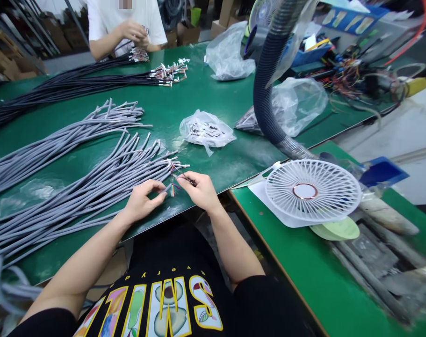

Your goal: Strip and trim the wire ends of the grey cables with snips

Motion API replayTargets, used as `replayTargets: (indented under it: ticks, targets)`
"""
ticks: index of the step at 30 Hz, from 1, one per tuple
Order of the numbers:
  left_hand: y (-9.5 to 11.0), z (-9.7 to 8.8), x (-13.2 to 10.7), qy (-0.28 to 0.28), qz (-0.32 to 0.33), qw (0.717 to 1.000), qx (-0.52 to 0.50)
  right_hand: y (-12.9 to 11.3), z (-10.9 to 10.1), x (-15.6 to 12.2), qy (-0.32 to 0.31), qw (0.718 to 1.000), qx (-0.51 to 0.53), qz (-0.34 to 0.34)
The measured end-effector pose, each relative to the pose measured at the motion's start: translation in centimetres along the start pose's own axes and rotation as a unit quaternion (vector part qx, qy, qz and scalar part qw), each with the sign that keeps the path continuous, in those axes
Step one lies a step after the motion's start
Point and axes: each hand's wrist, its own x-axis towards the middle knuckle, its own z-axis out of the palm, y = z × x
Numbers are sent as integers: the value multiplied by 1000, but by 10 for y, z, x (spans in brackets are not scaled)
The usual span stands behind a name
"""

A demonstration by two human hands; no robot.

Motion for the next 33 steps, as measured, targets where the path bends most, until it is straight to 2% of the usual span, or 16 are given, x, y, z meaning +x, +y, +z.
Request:
replayTargets:
  ticks: [3,5,8,11,13,16,19,21,23,26,28,31,33]
  targets:
    - [3,-3,-2,10,-19,997,-77,-2,2,-3,-24,998,53,14]
    - [5,-3,-3,10,-33,993,-109,-4,2,-3,-63,995,78,13]
    - [8,-4,-3,-16,-44,989,-140,-7,-2,-2,-108,992,58,-13]
    - [11,-5,-2,-69,-66,983,-156,-11,-6,-1,-107,993,14,-46]
    - [11,-5,-2,-85,-95,976,-176,-12,-7,0,-100,993,2,-60]
    - [9,-4,-2,-72,-147,959,-232,-13,-6,-2,-105,991,-9,-84]
    - [6,-3,-3,-54,-162,950,-261,-13,1,-5,-91,987,-40,-128]
    - [6,-4,-3,-48,-135,963,-228,-14,6,-7,-60,984,-59,-154]
    - [8,-6,-3,-48,-71,983,-165,-14,10,-8,-40,987,-47,-145]
    - [9,-9,-3,-47,54,993,-91,-13,10,-5,-46,997,38,-58]
    - [7,-9,-3,-47,100,992,-63,-8,5,1,-6,994,105,-8]
    - [-1,-11,-2,-21,77,997,23,2,-8,12,114,987,110,-3]
    - [-8,-13,1,6,28,995,95,10,-18,18,131,991,18,-19]
